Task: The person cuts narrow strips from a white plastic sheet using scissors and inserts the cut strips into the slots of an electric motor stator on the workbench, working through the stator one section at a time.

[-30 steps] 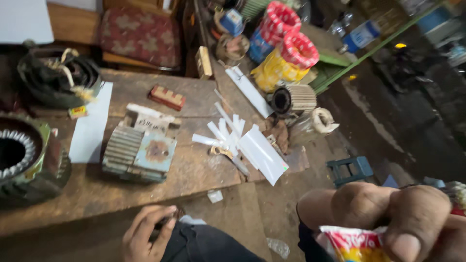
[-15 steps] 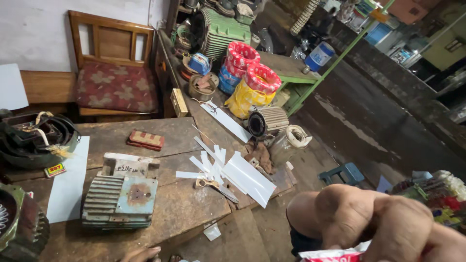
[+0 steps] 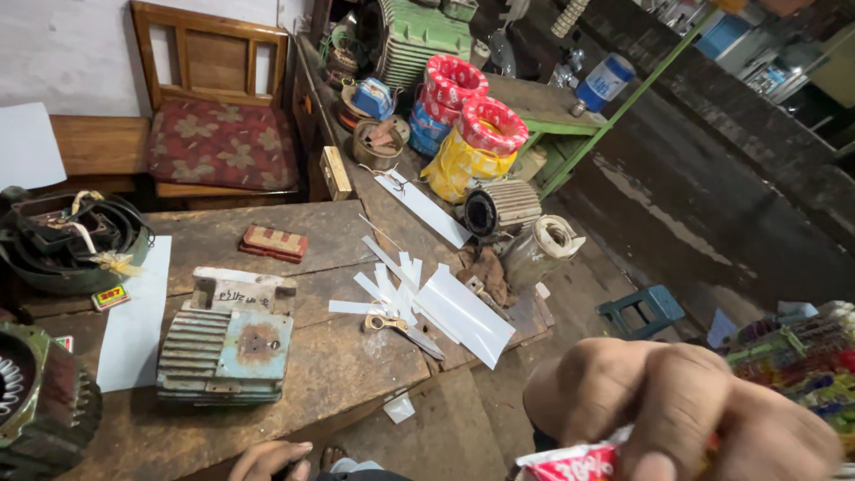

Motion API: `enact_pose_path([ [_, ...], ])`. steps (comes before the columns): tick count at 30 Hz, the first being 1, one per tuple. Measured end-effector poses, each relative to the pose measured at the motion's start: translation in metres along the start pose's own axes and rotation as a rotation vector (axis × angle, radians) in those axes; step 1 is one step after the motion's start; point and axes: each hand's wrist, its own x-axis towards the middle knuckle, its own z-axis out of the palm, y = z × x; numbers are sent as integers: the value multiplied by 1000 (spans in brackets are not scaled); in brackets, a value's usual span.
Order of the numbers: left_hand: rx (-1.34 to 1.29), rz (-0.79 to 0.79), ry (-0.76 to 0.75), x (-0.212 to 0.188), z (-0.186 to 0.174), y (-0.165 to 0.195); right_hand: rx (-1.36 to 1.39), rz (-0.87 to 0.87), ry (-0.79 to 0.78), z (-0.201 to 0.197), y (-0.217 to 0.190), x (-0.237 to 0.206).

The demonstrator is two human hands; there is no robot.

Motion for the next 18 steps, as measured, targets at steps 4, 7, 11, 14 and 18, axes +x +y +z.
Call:
enact_pose_path([
  [4,-9,-54,-25,17,-10,29,-61,275,4,-5,3,-19],
  [7,43,-122,7,28,-23,63,-8,19,-179,-24,30,-42],
  [11,77,-374,0,46,-42,117,44,88,21,-46,55,-87],
  [14,-6,-300,50,71,-38,153,26,275,53,-63,65,-112],
  [18,-34,-271,-1,104,-20,196,-240,498,-21,-76,87,-147],
])
